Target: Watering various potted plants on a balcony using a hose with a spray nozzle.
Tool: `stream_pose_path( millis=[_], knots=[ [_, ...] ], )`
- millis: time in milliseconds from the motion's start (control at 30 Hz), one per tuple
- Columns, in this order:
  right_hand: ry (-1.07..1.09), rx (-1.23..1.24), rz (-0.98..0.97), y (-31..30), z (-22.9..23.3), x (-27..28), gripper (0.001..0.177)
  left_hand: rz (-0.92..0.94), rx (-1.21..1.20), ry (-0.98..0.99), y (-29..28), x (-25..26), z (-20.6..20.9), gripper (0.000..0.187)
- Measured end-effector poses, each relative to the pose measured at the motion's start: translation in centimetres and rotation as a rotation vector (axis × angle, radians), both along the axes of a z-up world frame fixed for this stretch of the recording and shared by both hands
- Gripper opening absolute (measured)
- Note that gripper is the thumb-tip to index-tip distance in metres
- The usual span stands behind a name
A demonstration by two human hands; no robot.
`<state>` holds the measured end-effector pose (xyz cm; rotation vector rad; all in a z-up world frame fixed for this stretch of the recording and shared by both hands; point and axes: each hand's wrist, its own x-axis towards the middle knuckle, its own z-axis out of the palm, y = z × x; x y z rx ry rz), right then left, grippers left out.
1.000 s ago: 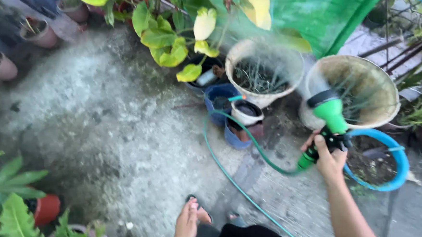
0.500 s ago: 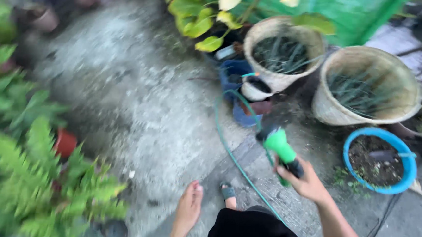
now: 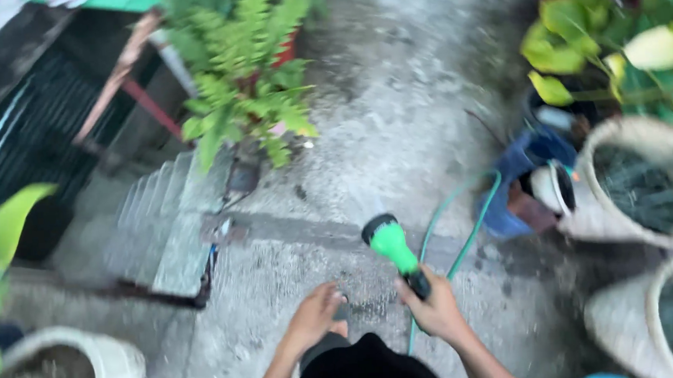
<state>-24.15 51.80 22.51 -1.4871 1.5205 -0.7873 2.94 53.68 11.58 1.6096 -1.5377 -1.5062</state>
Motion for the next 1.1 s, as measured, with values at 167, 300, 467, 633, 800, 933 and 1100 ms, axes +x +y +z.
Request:
stream_pose_path(
  millis=[167, 300, 467, 633, 800, 933, 1100],
  knots=[
    [-0.04, 0.024, 0.022, 0.1, -4.0, 0.5, 0.033, 0.352, -0.082, -0.142, 13.7, 3.4, -3.9, 0.046],
    [-0.163, -0.091, -0.105, 2.9, -2.8, 1.7, 0.029, 0.474, 0.003, -0.22, 24.1, 2.9, -7.3, 0.044],
    [-0.193, 0.006, -0.081, 10.1, -1.9, 4.5, 0.026, 0.536, 0.088, -0.178, 30.5, -0.4, -6.2, 0.055],
    [-0.643, 0.341, 0.199, 20.8, -4.8, 7.4, 0.029, 0.124, -0.378, -0.055, 28.5, -6.2, -7.0, 0.072],
    [-0.817, 0.663, 0.282, 27.4, -1.0, 13.3, 0.026, 0.029, 0.108, 0.533, 37.9, -6.7, -13.0, 0.054],
    [-0.899, 0.534, 0.37, 34.3, -1.0, 20.2, 0.022, 0.518, 0.036, 0.664, 52.7, 0.7, -14.9, 0.048],
    [-1.018, 0.804, 0.314, 50.8, -5.5, 31.6, 0.022, 1.038, 0.052, -0.065, 75.8, 11.6, -10.7, 0.068]
  ],
)
